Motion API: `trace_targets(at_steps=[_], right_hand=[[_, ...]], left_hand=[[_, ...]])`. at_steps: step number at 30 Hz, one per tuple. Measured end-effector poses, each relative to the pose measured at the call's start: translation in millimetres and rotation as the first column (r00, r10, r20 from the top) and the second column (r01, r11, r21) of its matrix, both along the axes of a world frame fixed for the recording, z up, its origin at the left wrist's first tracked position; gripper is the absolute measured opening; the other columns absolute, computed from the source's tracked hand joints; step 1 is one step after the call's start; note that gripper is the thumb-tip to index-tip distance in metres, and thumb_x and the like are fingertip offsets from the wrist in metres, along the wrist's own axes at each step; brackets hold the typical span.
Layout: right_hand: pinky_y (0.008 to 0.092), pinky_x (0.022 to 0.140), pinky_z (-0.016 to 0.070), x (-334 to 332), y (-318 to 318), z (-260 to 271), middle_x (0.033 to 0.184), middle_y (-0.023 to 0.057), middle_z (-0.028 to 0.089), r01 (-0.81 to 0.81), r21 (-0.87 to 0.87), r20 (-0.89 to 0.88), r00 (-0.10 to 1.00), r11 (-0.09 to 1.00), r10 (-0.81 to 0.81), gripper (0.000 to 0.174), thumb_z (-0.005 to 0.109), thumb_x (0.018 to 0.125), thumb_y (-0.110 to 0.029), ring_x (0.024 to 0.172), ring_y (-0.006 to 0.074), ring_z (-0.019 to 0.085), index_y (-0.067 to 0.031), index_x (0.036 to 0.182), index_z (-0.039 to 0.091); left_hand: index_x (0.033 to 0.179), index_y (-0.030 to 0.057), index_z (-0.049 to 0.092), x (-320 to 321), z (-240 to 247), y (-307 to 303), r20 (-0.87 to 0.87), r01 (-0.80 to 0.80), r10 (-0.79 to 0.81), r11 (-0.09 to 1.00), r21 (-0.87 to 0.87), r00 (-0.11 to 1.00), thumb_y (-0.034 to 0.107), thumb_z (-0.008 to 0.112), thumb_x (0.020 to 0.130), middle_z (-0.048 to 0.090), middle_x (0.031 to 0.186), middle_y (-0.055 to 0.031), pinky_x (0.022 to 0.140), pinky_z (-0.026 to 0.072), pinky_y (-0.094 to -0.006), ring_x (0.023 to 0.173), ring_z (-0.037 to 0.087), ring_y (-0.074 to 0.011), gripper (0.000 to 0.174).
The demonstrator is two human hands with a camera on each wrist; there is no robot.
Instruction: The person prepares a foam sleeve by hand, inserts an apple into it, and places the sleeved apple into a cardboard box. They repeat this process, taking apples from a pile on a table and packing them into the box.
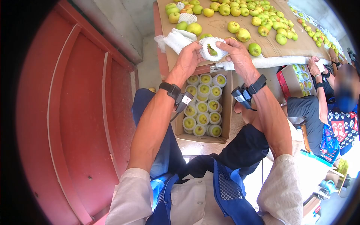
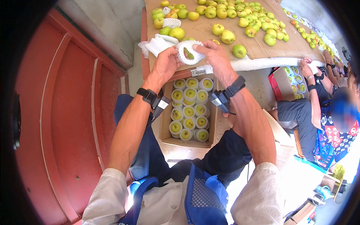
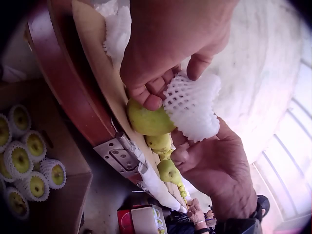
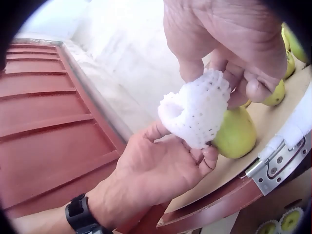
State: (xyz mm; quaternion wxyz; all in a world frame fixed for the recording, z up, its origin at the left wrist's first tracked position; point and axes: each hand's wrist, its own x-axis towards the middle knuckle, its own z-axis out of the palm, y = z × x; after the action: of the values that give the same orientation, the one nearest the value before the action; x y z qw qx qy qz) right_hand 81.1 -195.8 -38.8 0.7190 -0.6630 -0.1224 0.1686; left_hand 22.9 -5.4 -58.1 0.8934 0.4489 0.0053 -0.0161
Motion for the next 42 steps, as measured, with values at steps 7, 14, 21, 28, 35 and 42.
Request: trace_targets(at_steps=[7,14,21,28,35,42], right_hand=[[0.0215,0.054,0.0368,1,2,-10,0.088,-0.0032,0.065,0.053,0.108,-0.067,0.997,0.993,-0.046,0.018,0.077,0.091,-0.023,0.071,0.0033,0.055,-0.0109,0.097,0.065],[0.0212,0.056,0.0496,4,18,-30,0.088,0.0012,0.068,0.216,0.141,-0.070,0.976,0.966,-0.208,0.015,0.073,0.095,-0.018,0.071,0.0073,0.062,-0.0078,0.100,0.064],[0.0271,0.066,0.0502,4,30,-41,0.087,0.0065,0.066,0.329,0.069,0.107,0.936,0.942,-0.335,0.020,0.069,0.096,-0.016,0.076,0.0110,0.061,0.0011,0.103,0.061],[0.0286,0.069,0.0482,3,32,-44,0.087,0.0054,0.064,0.404,-0.084,0.268,0.890,0.911,-0.370,0.021,0.068,0.097,-0.017,0.077,0.0108,0.057,0.0003,0.103,0.060],[0.0374,0.077,0.0506,-1,31,-51,0.091,0.0169,0.068,0.446,-0.134,0.327,0.863,0.885,-0.386,0.026,0.063,0.099,-0.020,0.082,0.0227,0.063,0.0048,0.107,0.059],[0.0444,0.084,0.0497,-1,28,-51,0.099,0.0282,0.068,0.507,-0.257,0.375,0.837,0.823,-0.398,0.033,0.058,0.102,-0.024,0.093,0.0390,0.067,0.0075,0.110,0.058]], left_hand=[[0.126,0.0031,0.056,4,-7,3,-0.007,0.024,-0.024,1.000,0.001,1.000,0.018,0.053,0.095,0.063,0.130,-0.0094,0.104,0.0442,-0.0396,0.118,0.061,-0.0221,0.035],[0.126,0.0010,0.056,5,-9,-1,-0.071,-0.027,0.028,1.000,0.003,0.997,0.016,0.053,0.098,0.065,0.128,-0.0118,0.100,0.0496,-0.0397,0.116,0.064,-0.0229,0.032],[0.125,-0.0001,0.056,7,-15,-5,-0.091,-0.112,0.118,0.991,0.067,0.989,0.020,0.052,0.102,0.065,0.122,-0.0116,0.097,0.0527,-0.0419,0.109,0.066,-0.0241,0.031],[0.122,0.0055,0.057,14,-23,-3,-0.157,-0.223,0.302,0.895,0.387,0.940,0.023,0.052,0.104,0.066,0.109,-0.0067,0.075,0.0530,-0.0314,0.093,0.064,-0.0150,0.026],[0.122,0.0029,0.062,18,-28,-3,-0.172,-0.181,0.303,0.845,0.502,0.937,0.021,0.051,0.104,0.068,0.098,-0.0042,0.062,0.0490,-0.0268,0.081,0.062,-0.0122,0.028],[0.120,-0.0005,0.066,21,-33,-3,-0.197,-0.118,0.219,0.897,0.425,0.956,0.020,0.048,0.105,0.069,0.097,-0.0031,0.062,0.0496,-0.0275,0.078,0.062,-0.0111,0.031]])
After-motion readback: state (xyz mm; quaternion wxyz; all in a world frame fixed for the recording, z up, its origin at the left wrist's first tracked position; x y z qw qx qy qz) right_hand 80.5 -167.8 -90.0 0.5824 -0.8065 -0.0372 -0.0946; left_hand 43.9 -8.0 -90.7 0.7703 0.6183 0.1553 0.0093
